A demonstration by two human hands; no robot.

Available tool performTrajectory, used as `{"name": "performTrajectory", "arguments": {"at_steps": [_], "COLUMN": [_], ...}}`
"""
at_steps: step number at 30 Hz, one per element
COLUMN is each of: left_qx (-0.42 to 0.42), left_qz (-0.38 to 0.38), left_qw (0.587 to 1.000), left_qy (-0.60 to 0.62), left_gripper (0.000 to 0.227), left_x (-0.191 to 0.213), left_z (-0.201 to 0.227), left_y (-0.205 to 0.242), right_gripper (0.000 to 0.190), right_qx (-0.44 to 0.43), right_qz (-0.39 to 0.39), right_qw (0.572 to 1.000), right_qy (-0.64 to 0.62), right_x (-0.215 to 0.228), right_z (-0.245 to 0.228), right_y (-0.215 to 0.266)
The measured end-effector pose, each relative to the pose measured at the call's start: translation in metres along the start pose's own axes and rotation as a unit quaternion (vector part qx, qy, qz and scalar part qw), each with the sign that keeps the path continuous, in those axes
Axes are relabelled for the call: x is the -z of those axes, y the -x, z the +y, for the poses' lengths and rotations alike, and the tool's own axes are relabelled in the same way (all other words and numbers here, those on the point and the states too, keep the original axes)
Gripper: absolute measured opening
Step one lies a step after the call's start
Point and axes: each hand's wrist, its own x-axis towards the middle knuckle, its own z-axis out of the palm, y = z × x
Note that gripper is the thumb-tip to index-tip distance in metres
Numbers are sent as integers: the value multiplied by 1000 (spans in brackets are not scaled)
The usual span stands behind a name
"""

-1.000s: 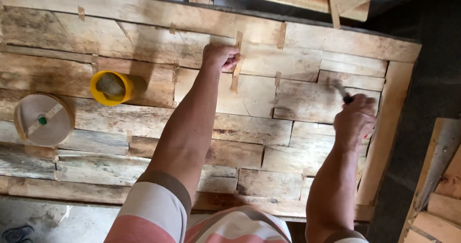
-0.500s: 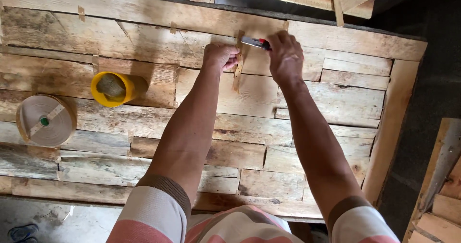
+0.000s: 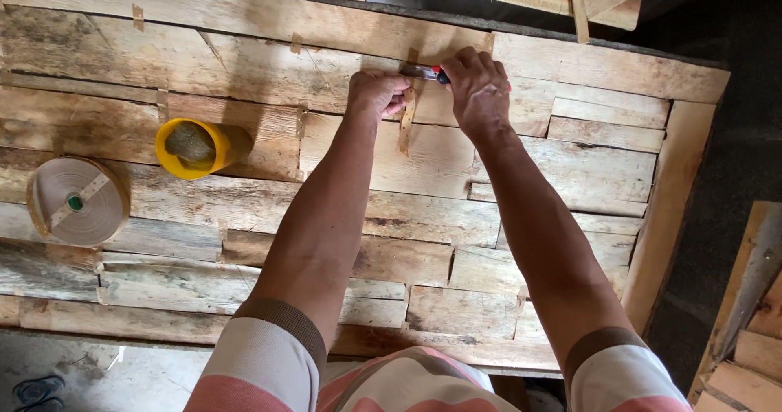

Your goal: Filling gaps in a large wooden surface by applying adhesive tape and cutting wood strips with a utility knife.

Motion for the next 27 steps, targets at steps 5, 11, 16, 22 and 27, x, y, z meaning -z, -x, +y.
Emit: {"name": "performTrajectory", "arguments": {"at_steps": [5, 11, 16, 22, 27], "left_qx": [-10, -8, -13, -37, -176], "left_qz": [-5, -18, -27, -26, -46], "left_qw": [1000, 1000, 999, 994, 945], "left_qy": [1, 21, 40, 96, 271], "left_gripper": [6, 5, 5, 4, 11], "left_x": [1, 1, 6, 14, 27], "left_z": [-7, -6, 0, -4, -28], "left_y": [-11, -9, 2, 11, 8], "right_gripper": [12, 16, 13, 12, 41], "right_qx": [-19, -26, -68, -194, -425], "right_qz": [-13, -38, -25, 77, 53], "right_qw": [1000, 997, 997, 978, 903], "right_qy": [15, 54, 22, 15, 41], "right_x": [-31, -26, 2, 49, 64], "right_z": [16, 20, 31, 63, 84], "right_y": [2, 11, 49, 142, 227]}}
